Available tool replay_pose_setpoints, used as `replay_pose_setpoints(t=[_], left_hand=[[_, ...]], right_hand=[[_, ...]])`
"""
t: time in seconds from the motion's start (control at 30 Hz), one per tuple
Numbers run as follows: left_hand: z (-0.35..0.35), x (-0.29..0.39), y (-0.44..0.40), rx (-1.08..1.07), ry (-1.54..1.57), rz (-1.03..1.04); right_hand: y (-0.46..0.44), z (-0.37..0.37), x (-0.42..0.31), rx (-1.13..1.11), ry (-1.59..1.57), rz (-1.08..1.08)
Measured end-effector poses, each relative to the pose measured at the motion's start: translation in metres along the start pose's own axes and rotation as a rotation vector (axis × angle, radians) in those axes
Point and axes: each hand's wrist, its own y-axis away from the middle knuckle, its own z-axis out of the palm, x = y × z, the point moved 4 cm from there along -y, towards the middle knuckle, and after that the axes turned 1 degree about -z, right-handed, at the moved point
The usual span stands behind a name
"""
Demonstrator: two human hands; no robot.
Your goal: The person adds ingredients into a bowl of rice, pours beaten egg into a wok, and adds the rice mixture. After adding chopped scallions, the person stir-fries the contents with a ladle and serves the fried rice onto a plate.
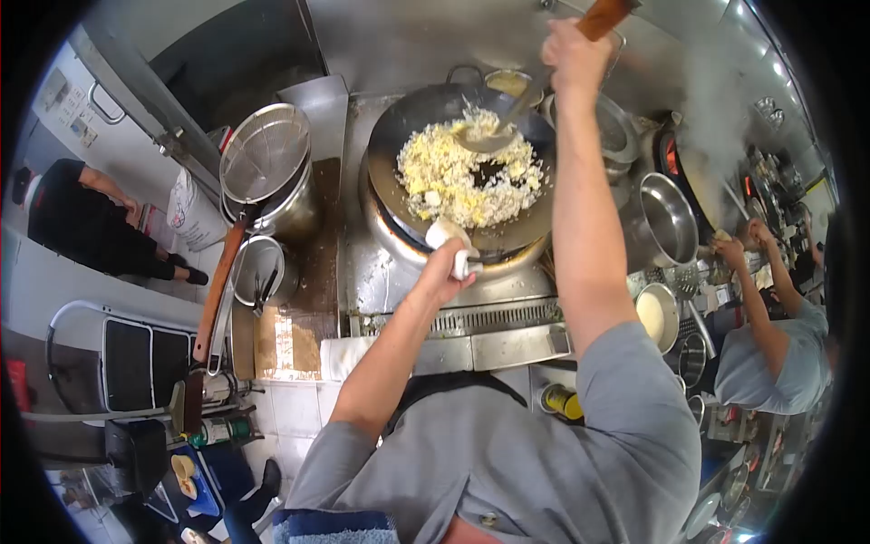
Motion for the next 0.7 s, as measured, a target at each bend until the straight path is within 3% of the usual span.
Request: replay_pose_setpoints(t=[0.03,0.1,0.2,0.33,0.47,0.5,0.57,0.63,0.7], left_hand=[[0.002,0.001,0.003,-0.004,-0.007,-0.006],[-0.002,0.000,0.000,-0.018,-0.037,-0.014],[-0.002,0.002,-0.001,-0.031,-0.051,-0.031],[-0.002,-0.001,0.003,-0.009,-0.056,-0.047],[0.004,0.009,-0.001,-0.068,-0.039,-0.028],[0.002,0.004,0.004,-0.064,-0.020,-0.036],[0.004,0.005,0.000,-0.049,-0.018,-0.023],[-0.003,0.001,0.000,-0.061,-0.036,-0.035],[0.001,0.003,0.003,-0.063,-0.023,-0.059]], right_hand=[[0.008,-0.002,0.036,0.037,0.154,-0.010],[-0.007,0.021,0.054,-0.057,0.020,0.264],[-0.016,0.052,0.007,-0.296,-0.132,0.165],[0.038,0.050,0.023,-0.057,-0.003,0.307],[0.030,0.063,-0.031,-0.240,-0.057,0.283],[0.051,0.063,-0.053,-0.206,-0.035,0.278],[0.078,0.063,-0.016,-0.059,0.003,0.252],[0.075,0.058,-0.005,-0.064,0.065,0.217],[0.061,0.069,-0.039,-0.108,0.093,0.166]])
